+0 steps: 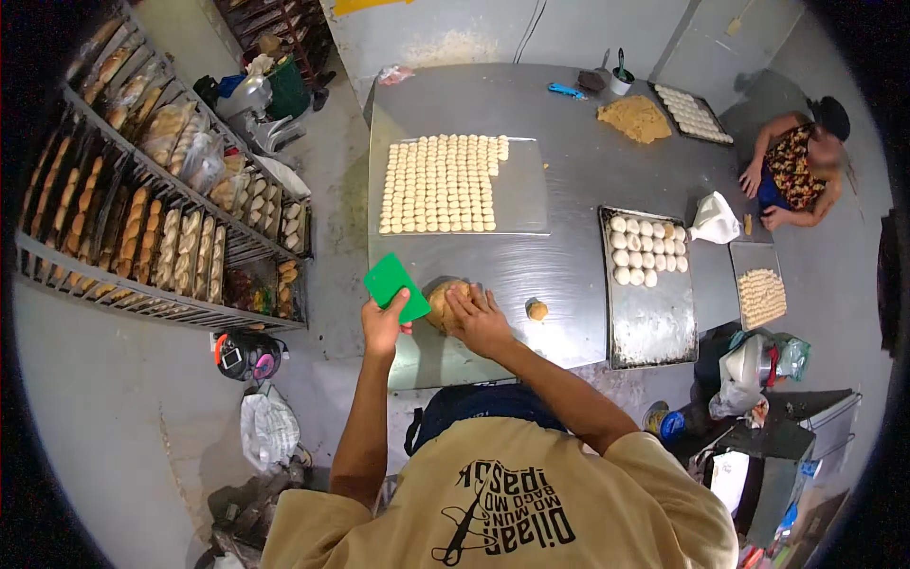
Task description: The person fills flattened dough pieces with filling, pinches them closed into balls by hand, and arranges the dough balls onto a metal tray.
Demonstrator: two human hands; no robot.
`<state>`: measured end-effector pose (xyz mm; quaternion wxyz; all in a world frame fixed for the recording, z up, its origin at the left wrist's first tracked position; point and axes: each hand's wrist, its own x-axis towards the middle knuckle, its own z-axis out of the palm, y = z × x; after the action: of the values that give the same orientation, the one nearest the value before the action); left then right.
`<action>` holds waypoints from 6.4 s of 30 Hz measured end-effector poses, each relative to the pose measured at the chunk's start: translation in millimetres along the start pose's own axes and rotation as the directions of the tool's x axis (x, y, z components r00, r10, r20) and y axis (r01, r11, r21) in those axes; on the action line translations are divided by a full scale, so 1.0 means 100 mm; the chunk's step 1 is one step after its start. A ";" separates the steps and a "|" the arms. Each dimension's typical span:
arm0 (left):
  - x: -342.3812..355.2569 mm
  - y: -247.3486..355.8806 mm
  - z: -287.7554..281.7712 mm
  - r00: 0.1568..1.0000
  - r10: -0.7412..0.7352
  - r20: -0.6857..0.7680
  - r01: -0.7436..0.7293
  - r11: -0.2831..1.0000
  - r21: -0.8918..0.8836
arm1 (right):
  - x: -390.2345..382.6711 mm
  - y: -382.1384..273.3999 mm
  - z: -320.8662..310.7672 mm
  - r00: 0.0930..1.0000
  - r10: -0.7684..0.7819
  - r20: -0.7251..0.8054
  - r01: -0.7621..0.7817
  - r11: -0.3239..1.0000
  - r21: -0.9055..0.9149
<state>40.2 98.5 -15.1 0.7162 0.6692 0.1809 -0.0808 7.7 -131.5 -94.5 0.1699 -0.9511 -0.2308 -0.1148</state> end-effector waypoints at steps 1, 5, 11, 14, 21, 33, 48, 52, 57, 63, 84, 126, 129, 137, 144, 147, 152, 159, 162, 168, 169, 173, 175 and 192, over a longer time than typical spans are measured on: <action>0.02 -0.04 -0.04 0.999 -0.015 -0.045 0.015 1.000 0.012 | -0.06 0.00 0.04 0.996 0.051 0.070 -0.053 0.998 0.022; 0.15 -0.18 -0.20 0.997 0.023 -0.068 -0.018 0.997 0.071 | -0.05 0.08 0.05 0.971 0.235 0.042 -0.239 0.951 0.198; 0.44 -0.31 0.07 0.985 0.172 0.035 -0.175 0.953 0.248 | -0.05 0.20 -0.33 0.973 0.230 0.013 -0.227 0.946 0.233; 0.47 -0.31 0.45 0.970 0.224 0.097 -0.244 0.907 0.342 | -0.26 0.55 -0.71 0.904 0.427 0.005 -0.407 0.857 0.316; 0.77 -0.48 2.38 0.927 0.069 0.369 -0.232 0.878 0.419 | -1.11 1.64 -0.68 0.719 0.659 0.223 -0.676 0.587 0.445; 1.69 -0.99 3.81 0.927 0.178 0.330 -0.357 0.689 0.631 | -1.05 1.60 -0.43 0.842 0.483 0.243 -0.535 0.681 0.501; 0.08 -0.26 2.13 0.741 -0.119 0.660 -0.025 0.979 0.204 | -0.84 1.90 -1.38 0.657 0.452 0.604 -0.407 -0.461 0.788; -0.03 0.06 2.12 0.621 -0.122 0.774 0.113 0.991 0.066 | -0.64 1.47 -1.84 0.609 0.492 0.622 -0.432 -0.452 0.780; -0.04 0.27 1.95 0.505 -0.098 0.858 0.029 0.995 0.097 | -0.54 0.88 -2.06 0.598 0.652 0.466 -0.519 -0.128 0.845; -0.18 0.21 1.79 0.361 -0.157 0.919 0.227 0.971 0.077 | -0.61 0.58 -2.05 0.576 0.710 0.405 -0.523 -0.061 0.850; -0.65 -0.02 2.66 0.846 0.164 0.507 -0.145 0.986 -0.077 | -0.79 1.52 -2.23 0.739 0.498 0.454 -0.461 -0.118 0.879; -0.15 -0.04 0.84 0.904 -0.146 0.402 0.218 0.966 -0.141 | 0.06 1.14 -0.62 0.845 0.443 0.298 -0.496 0.443 0.747; -0.18 -0.08 1.14 0.851 -0.156 0.501 0.229 0.969 -0.088 | -0.12 1.13 -1.19 0.723 0.428 0.542 -0.546 -0.125 0.828; -0.31 -0.12 2.02 0.763 -0.126 0.634 0.150 0.989 0.015 | -0.54 1.49 -1.53 0.587 0.426 0.688 -0.596 -0.347 0.724; -0.45 -0.19 2.42 0.860 -0.037 0.508 -0.010 0.996 0.088 | -0.68 1.39 -1.71 0.644 0.642 0.417 -0.691 0.253 0.677; -0.42 -0.23 2.38 0.872 -0.114 0.477 0.111 0.993 0.033 | -0.76 1.37 -1.54 0.748 0.620 0.237 -0.538 0.357 0.763; -0.49 -0.29 2.29 0.866 -0.123 0.484 0.160 0.986 -0.036 | -0.81 1.41 -1.43 0.811 0.569 0.135 -0.343 0.276 0.898; -0.33 -0.24 2.20 0.784 -0.284 0.552 0.347 0.938 -0.009 | -0.76 1.58 -1.37 0.760 0.534 0.371 -0.485 0.085 0.870; -0.28 -0.34 2.22 0.777 -0.317 0.544 0.319 0.943 0.094 | -0.77 1.55 -1.25 0.733 0.557 0.390 -0.563 0.175 0.808; -0.20 -0.55 2.23 0.745 -0.255 0.616 0.237 0.965 0.112 | -0.84 1.57 -1.27 0.785 0.491 0.377 -0.546 0.262 0.796; -0.20 -0.58 2.25 0.766 -0.268 0.584 0.246 0.962 0.119 | -0.85 1.56 -1.26 0.781 0.499 0.376 -0.561 0.296 0.773; -0.18 -0.66 2.34 0.761 -0.270 0.590 0.282 0.957 0.074 | -0.90 1.61 -1.06 0.693 0.618 0.372 -0.586 0.183 0.789; -0.17 -0.70 2.39 0.765 -0.300 0.570 0.319 0.945 0.069 | -0.94 1.72 -0.90 0.676 0.664 0.320 -0.595 0.235 0.769; 0.11 -1.35 2.69 0.858 -0.347 0.380 0.148 0.874 0.463 | -1.09 1.92 -0.47 0.814 0.552 0.183 -0.561 0.662 0.498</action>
<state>42.6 -178.3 -134.5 0.5612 0.7395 0.0746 -0.3643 -1.1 -353.3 -136.1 0.4504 -0.8914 0.0469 0.0187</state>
